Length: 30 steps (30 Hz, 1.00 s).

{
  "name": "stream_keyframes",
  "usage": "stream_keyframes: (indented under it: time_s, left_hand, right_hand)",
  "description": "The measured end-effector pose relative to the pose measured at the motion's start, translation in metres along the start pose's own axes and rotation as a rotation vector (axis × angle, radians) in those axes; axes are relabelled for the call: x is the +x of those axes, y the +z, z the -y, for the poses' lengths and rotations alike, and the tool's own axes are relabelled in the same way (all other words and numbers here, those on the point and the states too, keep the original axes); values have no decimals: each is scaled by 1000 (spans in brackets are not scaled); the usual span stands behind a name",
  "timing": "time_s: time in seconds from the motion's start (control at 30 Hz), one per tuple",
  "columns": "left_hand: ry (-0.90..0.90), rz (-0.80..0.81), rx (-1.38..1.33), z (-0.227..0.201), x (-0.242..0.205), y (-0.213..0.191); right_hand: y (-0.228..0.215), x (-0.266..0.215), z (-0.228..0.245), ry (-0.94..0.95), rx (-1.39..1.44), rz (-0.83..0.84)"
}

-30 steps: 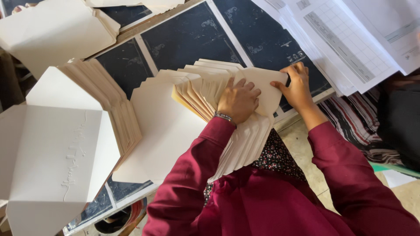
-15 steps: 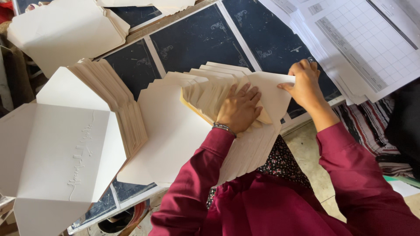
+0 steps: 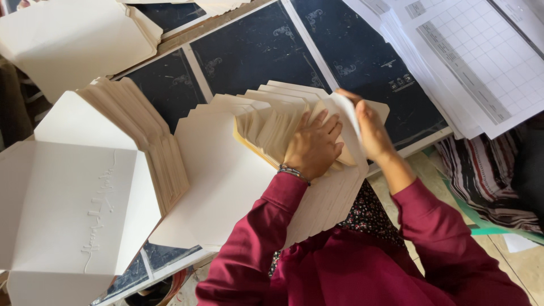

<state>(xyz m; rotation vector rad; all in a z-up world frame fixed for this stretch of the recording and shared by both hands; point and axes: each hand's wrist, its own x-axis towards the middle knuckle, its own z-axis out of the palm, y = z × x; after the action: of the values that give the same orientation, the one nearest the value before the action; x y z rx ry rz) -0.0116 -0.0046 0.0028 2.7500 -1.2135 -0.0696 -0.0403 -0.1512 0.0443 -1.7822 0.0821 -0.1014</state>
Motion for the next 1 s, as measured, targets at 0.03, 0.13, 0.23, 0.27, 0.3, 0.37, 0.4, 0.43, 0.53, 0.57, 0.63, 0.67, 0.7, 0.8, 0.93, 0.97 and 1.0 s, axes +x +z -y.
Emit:
stream_keyframes:
  time_s: [0.03,0.13,0.23,0.27,0.3,0.37,0.4,0.43,0.53,0.57,0.63,0.67,0.7,0.8,0.93,0.97,1.0]
  left_hand:
    - [-13,-112,-9,-2,0,3]
    - [-135,-263,-12,9,4,5]
    - [-233,-259,-253,28,9,14]
    - [-233,-215,-497,36,9,17]
    - [-232,-215,-497,26,3,1]
    - [-206,-131,-262,7,-2,-34]
    - [-201,-132,-262,8,0,-29]
    - [-95,-190,34,8,1,-24]
    - [-23,-224,215,13,3,4]
    - [-63,-215,105,17,7,14]
    - [-1,-325,19,15,5,4]
    - [63,-430,-69,15,3,1]
    - [64,-428,-72,14,3,3]
    - [32,-368,-98,14,4,3]
    - [-5,-366,20,12,3,12]
    - [-23,-357,136,12,4,16]
    - [-28,-353,135,8,-2,6]
  right_hand:
    - [-2,3,-13,-91,-48,62]
    - [5,2,-26,-167,-170,142]
    - [16,-1,-39,-268,-399,167]
    - [22,-2,-44,-388,-552,187]
    - [21,-3,-48,-388,-553,186]
    - [14,1,-56,-318,-547,259]
    - [11,2,-35,-318,-549,255]
    - [9,2,-15,-204,-411,219]
    - [-19,4,-21,-86,-41,145]
    - [-33,9,-32,-95,183,107]
    - [-45,10,7,-263,268,110]
    - [-50,9,26,-427,354,110]
    - [-47,5,33,-424,353,108]
    - [-22,1,27,-567,450,-31]
    - [15,4,-38,-555,265,-20]
    - [15,6,-46,-508,204,-35]
    - [4,7,-50,-503,207,-30]
